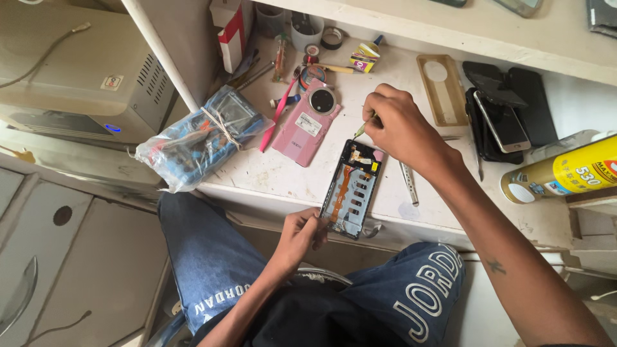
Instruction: The person holds a pink smartphone, pries open its back cover by hand, and removes the back panel to expose the internal components. They then use a small tool to work on the exposed internals while holding the phone body steady on their lap and the bench.
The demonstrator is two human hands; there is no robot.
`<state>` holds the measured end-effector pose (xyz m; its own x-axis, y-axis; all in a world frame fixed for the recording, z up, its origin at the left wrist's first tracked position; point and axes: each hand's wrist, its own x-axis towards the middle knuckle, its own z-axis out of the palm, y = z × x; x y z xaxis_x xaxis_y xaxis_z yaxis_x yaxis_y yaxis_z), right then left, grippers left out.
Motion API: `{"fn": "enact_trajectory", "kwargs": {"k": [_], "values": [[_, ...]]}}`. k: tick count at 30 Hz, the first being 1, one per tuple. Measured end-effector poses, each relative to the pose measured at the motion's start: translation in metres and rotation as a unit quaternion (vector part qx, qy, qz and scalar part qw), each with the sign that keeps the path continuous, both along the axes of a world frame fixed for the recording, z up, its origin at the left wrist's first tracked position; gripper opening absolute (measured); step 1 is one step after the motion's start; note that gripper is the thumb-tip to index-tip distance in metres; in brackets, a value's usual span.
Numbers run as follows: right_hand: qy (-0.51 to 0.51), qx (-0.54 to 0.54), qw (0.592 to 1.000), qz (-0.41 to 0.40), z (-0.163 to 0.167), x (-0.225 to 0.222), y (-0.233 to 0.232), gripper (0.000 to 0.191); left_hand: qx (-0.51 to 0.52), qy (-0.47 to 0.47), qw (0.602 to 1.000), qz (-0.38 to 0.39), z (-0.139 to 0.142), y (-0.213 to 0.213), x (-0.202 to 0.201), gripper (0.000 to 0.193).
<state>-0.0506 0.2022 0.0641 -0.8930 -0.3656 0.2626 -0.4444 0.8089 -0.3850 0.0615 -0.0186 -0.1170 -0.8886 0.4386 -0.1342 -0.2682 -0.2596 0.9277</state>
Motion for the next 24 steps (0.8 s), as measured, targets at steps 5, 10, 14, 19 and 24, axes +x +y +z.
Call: {"fn": "enact_trajectory", "kwargs": {"k": [5,10,14,19,24], "values": [[0.014,-0.002,1.0,0.001,0.0004,0.0004,-0.0014,0.009,0.005,0.0,1.0,-0.003,-0.0006,-0.0001,0.0005,0.032],[0.005,0.004,1.0,0.004,-0.0001,-0.0002,-0.0015,0.008,-0.011,0.011,1.0,-0.001,-0.0033,0.0004,0.0003,0.033],[-0.01,0.023,1.0,0.011,0.0014,-0.0006,-0.0013,0.008,0.014,-0.001,1.0,-0.007,-0.0035,0.0006,0.0,0.032],[-0.017,0.017,1.0,0.004,0.002,0.0013,-0.0029,0.007,0.005,-0.003,1.0,-0.006,-0.0001,0.0,0.0006,0.032],[-0.012,0.025,1.0,-0.001,0.002,0.0005,-0.004,0.007,0.002,0.002,1.0,-0.003,0.0039,-0.0004,0.0007,0.032]]}}
